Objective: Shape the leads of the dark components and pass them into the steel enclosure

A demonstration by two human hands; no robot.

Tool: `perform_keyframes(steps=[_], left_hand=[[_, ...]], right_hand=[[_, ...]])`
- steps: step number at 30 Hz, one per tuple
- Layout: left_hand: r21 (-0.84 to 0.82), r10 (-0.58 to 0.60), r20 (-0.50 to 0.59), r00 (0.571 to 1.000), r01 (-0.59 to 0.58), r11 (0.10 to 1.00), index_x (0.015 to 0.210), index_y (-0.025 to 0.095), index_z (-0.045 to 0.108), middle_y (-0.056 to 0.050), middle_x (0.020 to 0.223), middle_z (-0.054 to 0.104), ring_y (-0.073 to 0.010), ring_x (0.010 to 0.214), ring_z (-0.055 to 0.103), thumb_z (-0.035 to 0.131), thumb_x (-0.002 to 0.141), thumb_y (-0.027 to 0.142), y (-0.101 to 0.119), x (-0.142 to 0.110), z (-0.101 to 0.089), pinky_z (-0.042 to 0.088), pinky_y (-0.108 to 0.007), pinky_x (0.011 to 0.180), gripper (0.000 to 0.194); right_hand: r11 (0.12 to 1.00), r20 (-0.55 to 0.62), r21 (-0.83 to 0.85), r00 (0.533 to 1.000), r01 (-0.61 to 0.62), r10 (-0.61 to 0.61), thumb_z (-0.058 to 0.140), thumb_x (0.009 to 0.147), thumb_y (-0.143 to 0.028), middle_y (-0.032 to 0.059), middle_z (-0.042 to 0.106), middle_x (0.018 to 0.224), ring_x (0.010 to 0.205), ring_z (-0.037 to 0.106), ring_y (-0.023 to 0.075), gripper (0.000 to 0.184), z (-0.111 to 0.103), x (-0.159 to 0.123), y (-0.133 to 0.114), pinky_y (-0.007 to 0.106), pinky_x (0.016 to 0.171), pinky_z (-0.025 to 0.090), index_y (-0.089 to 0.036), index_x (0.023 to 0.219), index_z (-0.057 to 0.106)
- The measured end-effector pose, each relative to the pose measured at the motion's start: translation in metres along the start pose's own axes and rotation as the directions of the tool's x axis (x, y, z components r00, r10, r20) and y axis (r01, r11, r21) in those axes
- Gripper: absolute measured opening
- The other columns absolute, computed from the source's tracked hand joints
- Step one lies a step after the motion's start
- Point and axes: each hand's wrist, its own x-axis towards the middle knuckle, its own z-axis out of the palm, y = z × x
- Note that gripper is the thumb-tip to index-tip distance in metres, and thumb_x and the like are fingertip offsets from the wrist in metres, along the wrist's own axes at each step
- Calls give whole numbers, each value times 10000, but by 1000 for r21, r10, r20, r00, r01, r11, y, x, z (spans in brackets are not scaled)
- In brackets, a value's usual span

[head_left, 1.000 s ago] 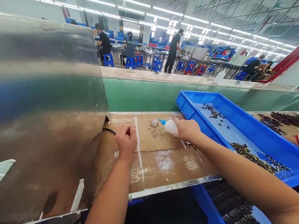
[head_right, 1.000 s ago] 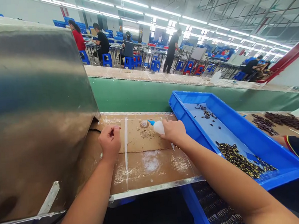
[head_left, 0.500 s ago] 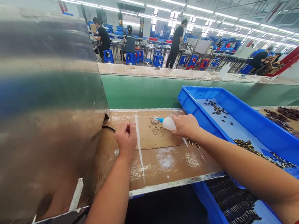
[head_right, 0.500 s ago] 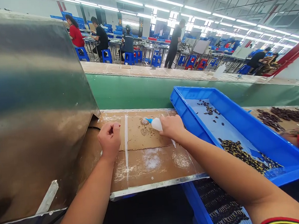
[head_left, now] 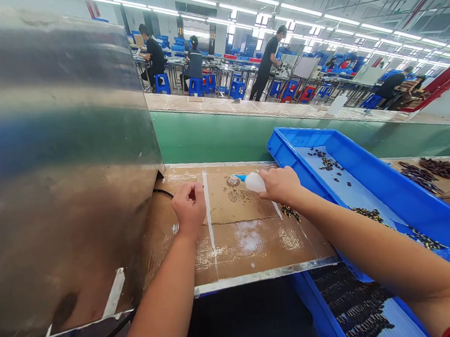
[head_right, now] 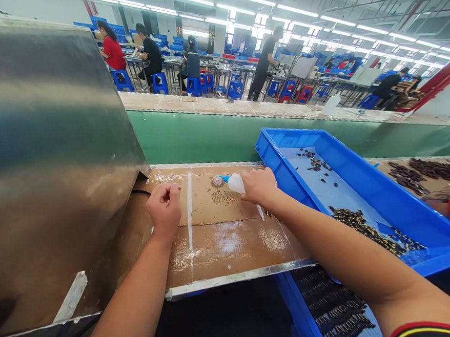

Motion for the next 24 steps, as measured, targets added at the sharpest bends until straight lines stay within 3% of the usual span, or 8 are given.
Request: perform_keyframes(steps=[18, 24], left_hand=[[15, -17, 0, 1000, 17, 1000, 737, 198, 634, -16, 738, 611, -168, 726, 558, 565, 965, 300, -1, -1, -1, 407, -303, 685, 259], [7, -22, -3, 1000, 22, 1000, 742, 198, 641, -18, 741, 617, -168, 721, 560, 568, 965, 302, 0, 0, -1, 411, -302, 677, 257]], right_hand=[[1000, -2, 16, 1000, 12, -12, 691, 748, -524, 138, 728, 992, 902, 691, 327, 484, -2, 2, 0, 391, 758, 392, -207, 1110, 641], [986, 74, 145, 995, -84, 74, 650, 761, -593, 122, 727, 1015, 912, 691, 323, 544, 3, -1, 3, 351, 664, 420, -216, 1153, 629]])
